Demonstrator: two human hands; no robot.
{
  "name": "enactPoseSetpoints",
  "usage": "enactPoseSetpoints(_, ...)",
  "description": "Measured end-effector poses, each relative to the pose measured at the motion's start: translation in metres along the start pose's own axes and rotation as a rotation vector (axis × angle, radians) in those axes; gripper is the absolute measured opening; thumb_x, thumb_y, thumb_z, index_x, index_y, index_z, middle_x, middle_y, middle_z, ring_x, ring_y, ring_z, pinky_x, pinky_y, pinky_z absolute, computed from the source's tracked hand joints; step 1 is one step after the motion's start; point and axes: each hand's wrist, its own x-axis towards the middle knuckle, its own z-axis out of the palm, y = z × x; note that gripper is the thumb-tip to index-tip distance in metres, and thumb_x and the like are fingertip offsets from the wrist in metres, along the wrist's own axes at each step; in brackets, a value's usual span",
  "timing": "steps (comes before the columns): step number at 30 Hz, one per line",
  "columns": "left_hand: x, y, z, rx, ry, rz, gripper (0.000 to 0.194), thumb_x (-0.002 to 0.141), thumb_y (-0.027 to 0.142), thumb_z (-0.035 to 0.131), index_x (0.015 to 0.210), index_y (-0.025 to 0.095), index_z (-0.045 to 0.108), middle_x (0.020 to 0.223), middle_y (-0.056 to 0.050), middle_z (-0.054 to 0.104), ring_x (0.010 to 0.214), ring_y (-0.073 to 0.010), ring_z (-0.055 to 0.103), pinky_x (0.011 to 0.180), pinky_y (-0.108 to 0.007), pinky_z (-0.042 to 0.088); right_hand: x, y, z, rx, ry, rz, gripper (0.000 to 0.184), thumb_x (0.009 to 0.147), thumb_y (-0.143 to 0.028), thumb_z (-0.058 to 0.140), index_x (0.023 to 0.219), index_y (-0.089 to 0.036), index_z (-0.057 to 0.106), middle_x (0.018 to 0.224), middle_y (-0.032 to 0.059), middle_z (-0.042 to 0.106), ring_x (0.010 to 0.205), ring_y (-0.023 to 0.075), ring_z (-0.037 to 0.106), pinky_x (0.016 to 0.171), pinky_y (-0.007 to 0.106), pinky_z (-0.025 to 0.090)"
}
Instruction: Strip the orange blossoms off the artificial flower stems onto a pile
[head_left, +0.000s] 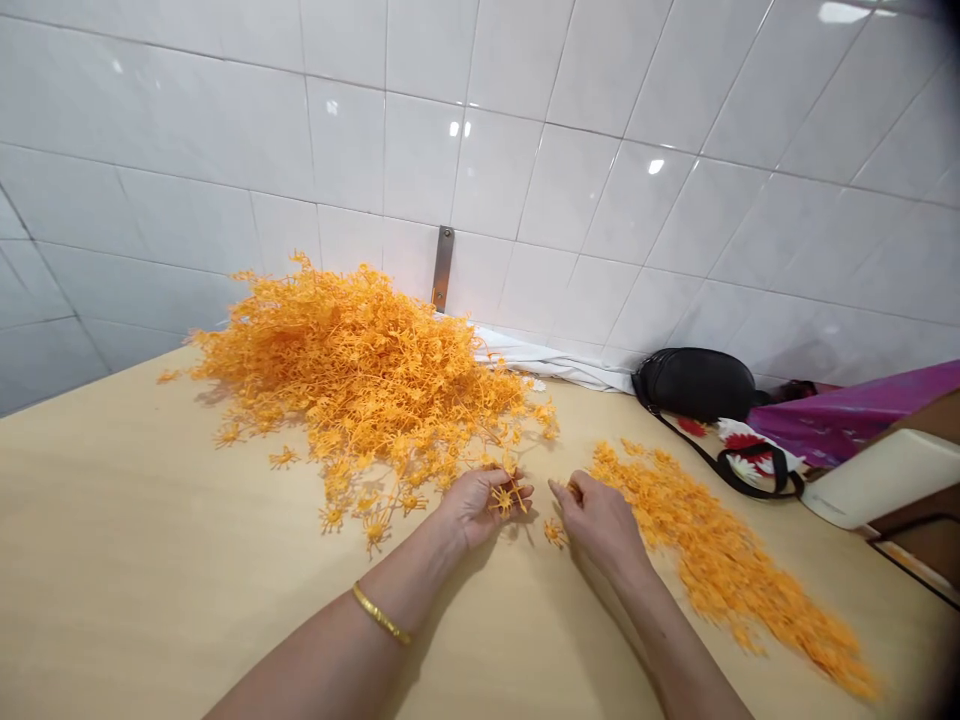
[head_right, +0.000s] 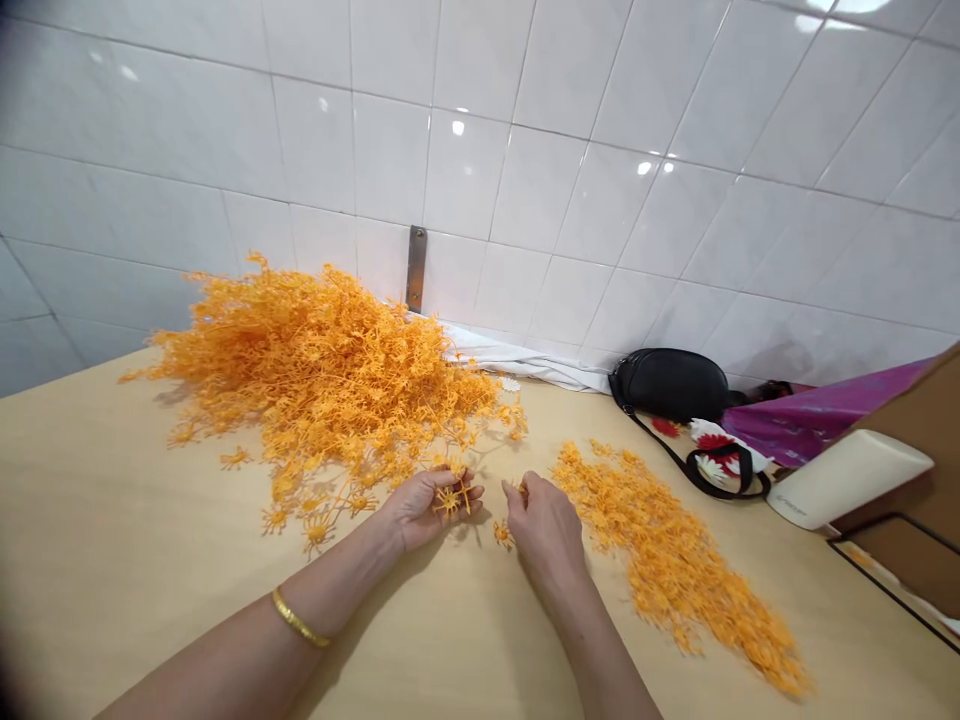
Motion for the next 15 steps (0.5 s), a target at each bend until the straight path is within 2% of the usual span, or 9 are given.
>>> enactPoseSetpoints(3,0.0,-0.001,0.0,0.034,-0.005,0.032,0.007,0.069,0.002,0.049,0.067,0.008,0.053,0.062,-0.004,0.057,0.056,-0.0144,0.059,0.061,-0.032,0.049,-0.002,-0.002,0.0,-0.011,0.044,0.008,0.015,0.075,-0.033,0.046,0.075,-0.018,0.048,0.07,0.0037,0.052,0.058,0.0154,0.046,0.05,0.024,0.029)
enactPoseSetpoints(7,0.002,-0.007,0.001,0.11,-0.044,0.093,0.009,0.064,0.002,0.051,0.067,0.009,0.055,0.059,-0.004,0.057,0.052,-0.0122,0.056,0.055,-0.027,0.046,-0.008,-0.021,-0.005,0.293,0.069,-0.193,0.026,0.077,-0.038,0.046,0.092,-0.017,0.047,0.081,0.0052,0.054,0.07,0.0162,0.05,0.062,0.027,0.037)
enactPoseSetpoints(9,0.002,-0.011,0.002,0.15,-0.064,0.135,0.013,0.059,-0.001,0.052,0.066,0.01,0.056,0.055,-0.003,0.057,0.048,-0.0106,0.054,0.049,-0.023,0.043,-0.011,-0.027,-0.003,0.36,0.069,-0.278,0.029,0.075,-0.037,0.05,0.096,-0.018,0.048,0.083,0.0048,0.054,0.076,0.0169,0.049,0.067,0.028,0.038)
enactPoseSetpoints(12,0.001,-0.015,0.004,0.178,-0.055,0.18,0.012,0.057,-0.001,0.053,0.062,0.011,0.054,0.05,-0.001,0.054,0.045,-0.0101,0.052,0.046,-0.022,0.041,-0.013,-0.029,0.005,0.345,0.1,-0.336,0.014,0.078,-0.026,0.046,0.087,-0.019,0.053,0.079,0.0034,0.053,0.076,0.0166,0.048,0.068,0.029,0.036)
enactPoseSetpoints(15,0.003,-0.017,0.006,0.155,-0.035,0.174,0.007,0.061,0.006,0.056,0.059,0.011,0.052,0.049,-0.002,0.054,0.046,-0.0111,0.052,0.048,-0.023,0.042,-0.017,-0.031,0.006,0.366,0.147,-0.384,0.017,0.08,-0.017,0.038,0.073,-0.018,0.054,0.071,0.0021,0.05,0.071,0.015,0.046,0.067,0.028,0.034)
